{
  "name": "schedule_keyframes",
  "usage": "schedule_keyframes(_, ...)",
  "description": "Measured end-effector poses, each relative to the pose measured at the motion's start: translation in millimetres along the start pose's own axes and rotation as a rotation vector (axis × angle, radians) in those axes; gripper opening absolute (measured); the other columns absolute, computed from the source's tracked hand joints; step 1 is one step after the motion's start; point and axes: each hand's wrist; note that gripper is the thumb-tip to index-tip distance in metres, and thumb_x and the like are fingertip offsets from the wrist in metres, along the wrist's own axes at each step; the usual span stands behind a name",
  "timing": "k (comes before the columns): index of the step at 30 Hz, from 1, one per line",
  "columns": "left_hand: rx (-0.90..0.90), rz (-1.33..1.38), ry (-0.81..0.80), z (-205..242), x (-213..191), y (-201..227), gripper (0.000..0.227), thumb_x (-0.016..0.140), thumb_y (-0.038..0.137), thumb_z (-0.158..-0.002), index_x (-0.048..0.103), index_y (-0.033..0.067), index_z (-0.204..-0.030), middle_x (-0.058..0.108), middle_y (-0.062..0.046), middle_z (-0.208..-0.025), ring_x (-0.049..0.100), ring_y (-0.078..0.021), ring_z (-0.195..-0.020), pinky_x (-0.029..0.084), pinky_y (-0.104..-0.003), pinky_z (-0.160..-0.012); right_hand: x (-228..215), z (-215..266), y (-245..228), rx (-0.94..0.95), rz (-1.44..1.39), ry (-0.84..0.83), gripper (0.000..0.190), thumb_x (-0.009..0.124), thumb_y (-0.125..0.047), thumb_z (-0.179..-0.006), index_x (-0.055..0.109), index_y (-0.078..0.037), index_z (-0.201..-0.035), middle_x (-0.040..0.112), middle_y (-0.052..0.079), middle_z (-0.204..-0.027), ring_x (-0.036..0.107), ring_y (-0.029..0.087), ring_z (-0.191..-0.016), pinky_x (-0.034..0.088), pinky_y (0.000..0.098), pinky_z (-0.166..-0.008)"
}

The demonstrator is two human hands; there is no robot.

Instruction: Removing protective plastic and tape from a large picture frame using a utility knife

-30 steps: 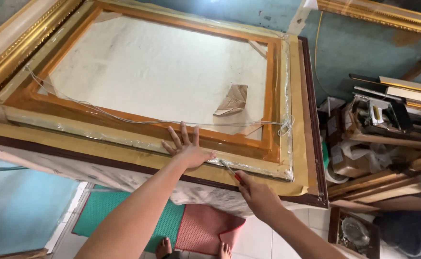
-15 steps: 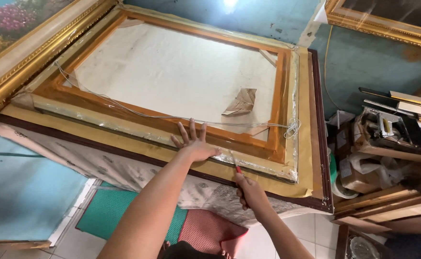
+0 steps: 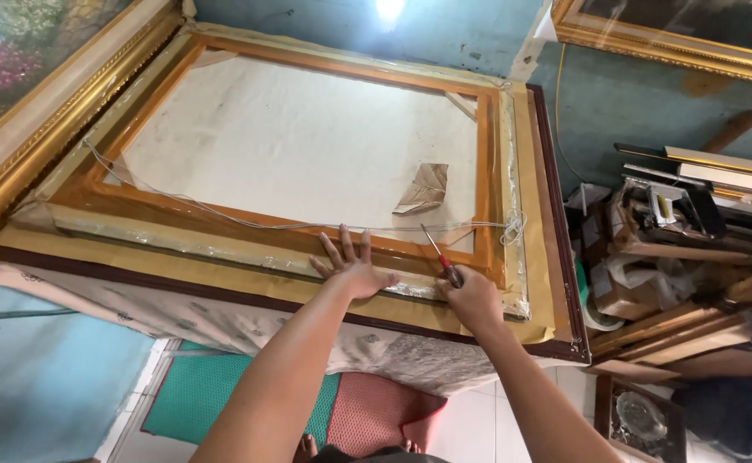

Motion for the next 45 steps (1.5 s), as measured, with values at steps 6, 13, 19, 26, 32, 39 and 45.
schedule_keyframes(6, 0.005, -0.029, 0.002, 2, -3, -1, 0.094, 0.04, 0.068, -0.076, -0.01, 0.0223, -0.141, -0.027, -0.011, -0.143, -0.029, -0.0445, -0.125, -0.005, -0.066, -0.098, -7, 20, -44, -0.008, 0.15, -0.017, 0.023, 0.058, -0.032, -0.074, 0.064, -0.031, -0.096, 0.066, -0.002, -0.08, 0.063, 0.022, -0.087, 0.051, 0.0337, -0.075)
schedule_keyframes(13, 0.011, -0.076, -0.013, 0, -4, -2, 0.094, 0.041, 0.067, -0.077, -0.012, 0.0219, -0.14, -0.027, -0.012, -0.143, -0.029, -0.0461, -0.124, -0.004, -0.068, -0.097, -10, 25, -51, -0.071, 0.254, -0.022, 0.02, 0.057, -0.031, -0.077, 0.062, -0.03, -0.097, 0.066, 0.002, -0.081, 0.062, 0.024, -0.086, 0.052, 0.0354, -0.076)
schedule_keyframes(19, 0.017, -0.059, 0.023, -10, 7, -6, 0.093, 0.047, 0.062, -0.078, -0.01, 0.023, -0.14, -0.026, -0.012, -0.143, -0.029, -0.0464, -0.124, -0.006, -0.069, -0.094, -3, 13, -51, -0.178, 0.479, -0.021, 0.008, 0.054, -0.032, -0.079, 0.056, -0.025, -0.078, 0.061, -0.002, -0.073, 0.063, 0.023, -0.079, 0.052, 0.0327, -0.068)
schedule_keyframes(26, 0.467, 0.034, 0.73, -59, 86, -40, 0.042, 0.061, 0.035, -0.079, 0.046, 0.0273, -0.117, 0.031, 0.001, -0.131, 0.021, -0.0237, -0.128, 0.019, -0.066, -0.092, 6, 0, -41, -0.135, 0.504, 0.021, 0.014, 0.054, -0.038, -0.078, 0.056, -0.024, -0.077, 0.061, -0.001, -0.068, 0.064, 0.023, -0.077, 0.052, 0.0332, -0.065)
schedule_keyframes(32, 0.544, -0.017, 0.762, -68, 113, -35, 0.022, 0.071, 0.029, -0.068, 0.058, 0.0306, -0.085, 0.044, 0.011, -0.097, 0.039, -0.0131, -0.109, 0.024, -0.055, -0.094, 3, 10, -25, -0.058, 0.3, 0.005, 0.014, 0.056, -0.039, -0.078, 0.058, -0.026, -0.082, 0.061, -0.001, -0.081, 0.062, 0.024, -0.085, 0.051, 0.0351, -0.072)
schedule_keyframes(39, 0.529, 0.11, 0.582, -42, 97, -23, 0.025, 0.065, 0.047, -0.064, 0.057, 0.0265, -0.077, 0.042, 0.007, -0.087, 0.044, -0.0186, -0.096, 0.026, -0.05, -0.091, -5, 4, -27, -0.046, 0.335, -0.006, 0.014, 0.058, -0.037, -0.077, 0.061, -0.024, -0.082, 0.059, -0.002, -0.083, 0.061, 0.024, -0.085, 0.05, 0.037, -0.072)
schedule_keyframes(45, 0.628, -0.225, 0.73, -26, 107, -23, 0.042, 0.06, 0.024, -0.073, 0.049, 0.023, -0.113, 0.042, -0.003, -0.095, 0.043, -0.0255, -0.099, 0.027, -0.051, -0.092, -8, 19, -29, -0.007, 0.23, -0.012, 0.022, 0.059, -0.041, -0.075, 0.063, -0.024, -0.089, 0.06, 0.0, -0.089, 0.06, 0.025, -0.091, 0.049, 0.0368, -0.078)
Point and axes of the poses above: each hand's wrist, its own z-axis away from the middle knuckle, its own x-axis out of the palm, y = z × x
